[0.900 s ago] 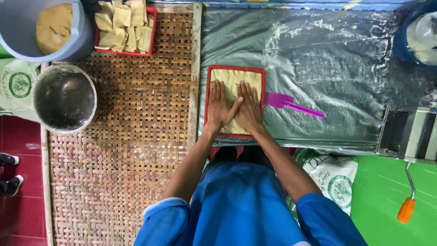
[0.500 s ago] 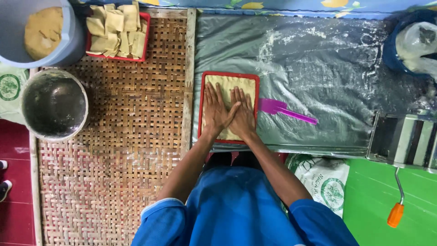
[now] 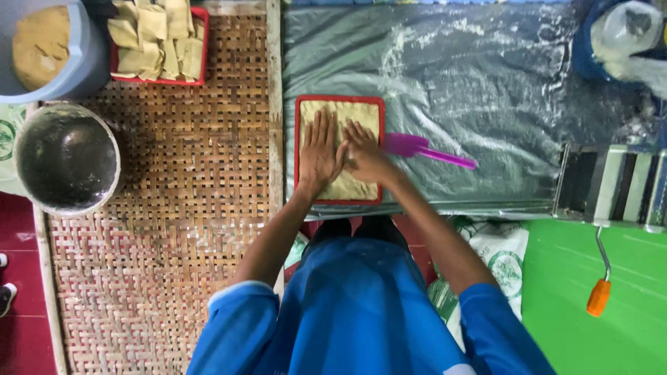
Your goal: Portioning dough from a tray and rolling it into smooth circular shapes by hand.
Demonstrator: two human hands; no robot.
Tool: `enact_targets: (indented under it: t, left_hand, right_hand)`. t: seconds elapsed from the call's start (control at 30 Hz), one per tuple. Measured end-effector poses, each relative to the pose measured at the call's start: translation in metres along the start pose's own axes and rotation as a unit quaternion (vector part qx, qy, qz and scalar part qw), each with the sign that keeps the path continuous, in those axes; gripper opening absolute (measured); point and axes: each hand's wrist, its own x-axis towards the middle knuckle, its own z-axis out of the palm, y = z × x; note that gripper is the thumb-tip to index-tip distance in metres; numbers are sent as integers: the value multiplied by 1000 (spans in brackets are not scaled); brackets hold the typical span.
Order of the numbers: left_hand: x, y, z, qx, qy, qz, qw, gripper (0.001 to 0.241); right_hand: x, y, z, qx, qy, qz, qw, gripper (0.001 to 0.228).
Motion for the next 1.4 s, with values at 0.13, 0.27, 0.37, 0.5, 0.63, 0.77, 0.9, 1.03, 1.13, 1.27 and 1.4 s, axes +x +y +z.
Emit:
enact_targets:
  t: [0.13, 0.27, 0.37, 0.5, 0.63, 0.77, 0.9, 1.03, 1.13, 1.27, 1.4]
  left_hand:
    - [6, 3, -6, 22, 17, 3, 1000, 76]
    - [-2, 2, 2, 24, 10, -2, 1000, 72]
    - [-2, 10, 5, 13, 13, -20, 1000, 69]
    - [-18, 27, 10, -55, 21, -31, 998, 66]
    - [-13, 22, 9, 10, 28, -18, 999, 71]
    - [-17, 27, 12, 59, 7, -24, 998, 80]
    - [-18, 25, 12, 52, -4, -28, 998, 86]
    - [-26, 21, 14, -27, -3, -42, 999, 86]
    - [-49, 8, 29, 50, -45, 158, 985, 99]
    - [-44, -8, 14, -12, -64, 218, 974, 116]
    - [-50, -5, 10, 14, -76, 206, 976, 126]
  right_hand:
    - [-2, 17, -32, 35, -71, -57, 995, 127]
    - [-15, 1, -32, -29, -81, -49, 995, 137]
    - [-12, 5, -28, -29, -66, -55, 996, 131]
    - [-13, -4, -25, -83, -79, -20, 993, 126]
    - [-24, -15, -47, -88, -129, 36, 987, 121]
    - [-46, -8, -46, -89, -143, 9, 986, 131]
    - [-46, -16, -46, -113, -123, 40, 985, 131]
    - [-41, -17, -43, -105, -109, 59, 987, 130]
    - [-43, -9, -45, -104, -134, 42, 985, 120]
    - [-33, 2, -51, -85, -162, 11, 983, 139]
    - [-41, -9, -43, -141, -138, 0, 980, 137]
